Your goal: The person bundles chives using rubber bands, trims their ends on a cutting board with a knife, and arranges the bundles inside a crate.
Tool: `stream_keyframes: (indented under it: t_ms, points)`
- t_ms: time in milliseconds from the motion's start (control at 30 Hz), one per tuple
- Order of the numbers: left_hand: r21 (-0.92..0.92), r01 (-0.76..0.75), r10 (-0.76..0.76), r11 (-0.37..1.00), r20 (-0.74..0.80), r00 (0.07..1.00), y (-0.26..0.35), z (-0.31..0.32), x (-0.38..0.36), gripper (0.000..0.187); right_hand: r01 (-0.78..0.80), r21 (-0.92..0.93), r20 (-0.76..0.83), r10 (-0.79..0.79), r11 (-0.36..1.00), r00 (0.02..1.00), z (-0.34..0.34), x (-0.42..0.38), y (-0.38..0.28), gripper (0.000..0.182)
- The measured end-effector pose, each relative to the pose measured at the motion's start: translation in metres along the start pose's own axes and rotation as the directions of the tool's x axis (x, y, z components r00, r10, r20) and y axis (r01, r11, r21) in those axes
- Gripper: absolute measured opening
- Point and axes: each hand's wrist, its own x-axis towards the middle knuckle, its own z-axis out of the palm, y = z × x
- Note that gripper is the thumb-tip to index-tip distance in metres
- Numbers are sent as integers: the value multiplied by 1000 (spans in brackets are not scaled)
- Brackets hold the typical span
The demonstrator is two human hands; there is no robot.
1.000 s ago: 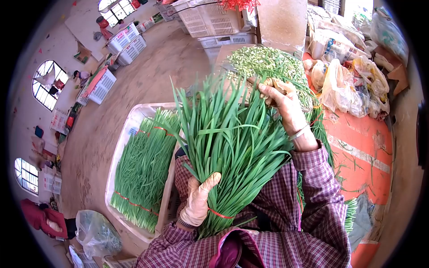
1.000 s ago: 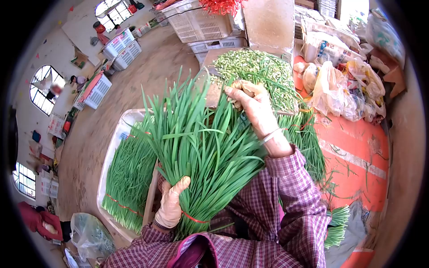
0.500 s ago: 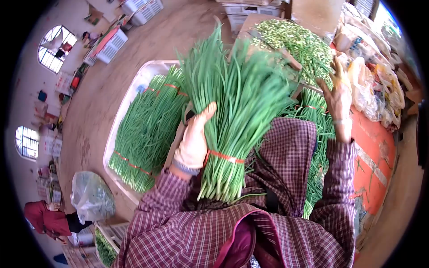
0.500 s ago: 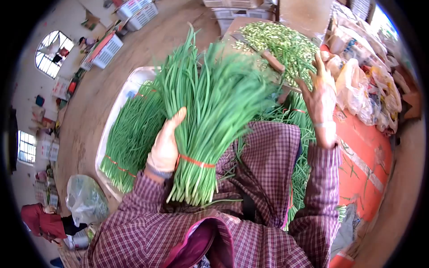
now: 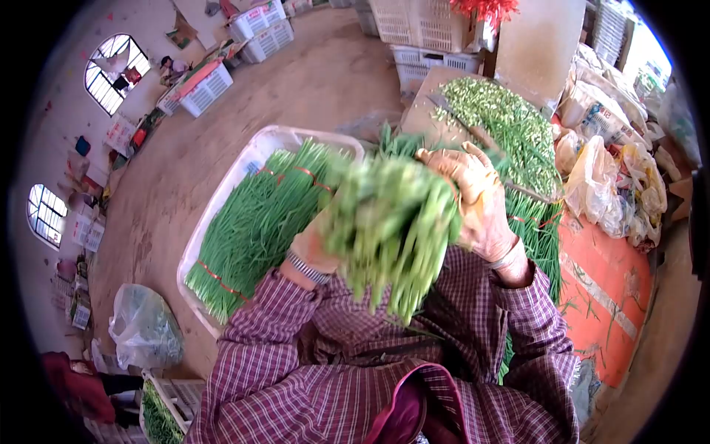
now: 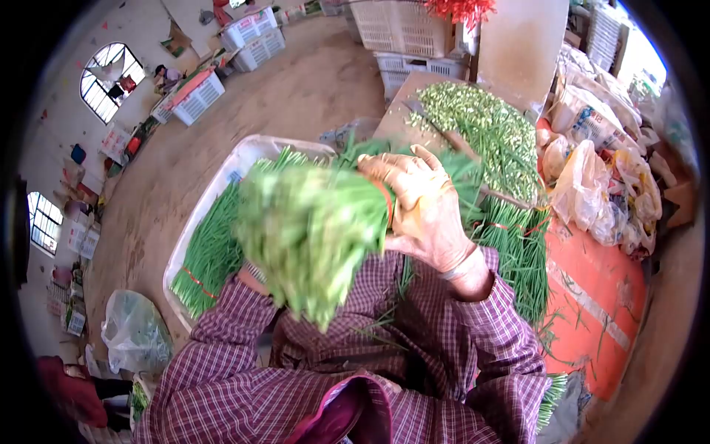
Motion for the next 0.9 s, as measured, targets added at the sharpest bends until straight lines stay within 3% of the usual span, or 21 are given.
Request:
stream_keyframes:
  t_ms: [33,67,100,133,167,233,267,300,367,400,467,533,600,633,667,700,733,767,833,900]
  points:
    - [-636,276,-216,720,172,961,-14,-2,-10,59,-76,53,-50,79,996,996,2,2,6,81]
    - [-924,380,-416,38,331,847,-31,-5,-18,56,-123,115,-89,134,986,987,-3,7,5,77]
    - [-737,481,-280,-475,645,711,-52,-6,-26,53,-163,181,-128,188,970,974,-8,11,4,73]
    - [-311,459,15,-832,815,579,-73,-8,-33,50,-196,249,-167,241,948,956,-13,16,3,70]
    - [227,332,374,-915,786,493,-92,-11,-37,48,-296,418,-163,392,859,906,-13,20,1,68]
    - [65,288,190,-955,882,432,-127,-15,-40,48,-428,584,-42,552,690,833,-14,18,0,66]
    - [9,168,88,-986,878,471,-132,-12,-47,57,-441,693,12,603,570,798,-11,18,1,67]
    - [2,161,79,-987,878,471,-132,-10,-45,57,-436,736,18,629,518,777,-9,17,0,69]
    - [-224,-153,-261,-962,920,291,-136,-5,-28,80,-412,790,14,659,454,752,0,14,-3,71]
    - [-229,-158,-267,-961,919,291,-139,-1,-17,80,-403,807,15,669,431,744,5,13,-5,72]
    - [-366,-261,-423,-893,881,211,-145,11,9,106,-390,855,59,683,341,728,14,13,-6,75]
    - [-249,-351,-355,-903,891,281,-141,22,28,122,-401,860,97,672,314,734,21,14,-8,81]
    - [-164,-288,-279,-943,863,422,-129,23,52,124,-388,882,128,657,267,743,25,16,-11,83]
    - [135,-224,-35,-965,782,622,-131,19,51,120,-362,908,148,645,212,749,25,17,-14,84]
    - [116,-120,6,-986,746,665,-105,23,45,113,-350,918,148,661,184,735,29,14,-12,79]
    - [282,-197,66,-939,709,702,-92,17,45,114,-348,919,145,662,186,735,30,12,-11,79]
    - [444,-258,117,-858,657,744,-81,8,44,116,-285,956,170,648,76,743,32,11,-11,78]
    - [476,-227,153,-850,634,758,-69,0,42,116,-219,975,192,632,-35,751,35,9,-11,76]
    - [441,-199,172,-875,668,724,-56,-6,41,109,-216,974,201,721,-73,663,51,-1,-12,68]
    - [440,-159,226,-884,699,679,-66,-9,42,98,-317,941,113,774,118,623,53,1,-19,63]
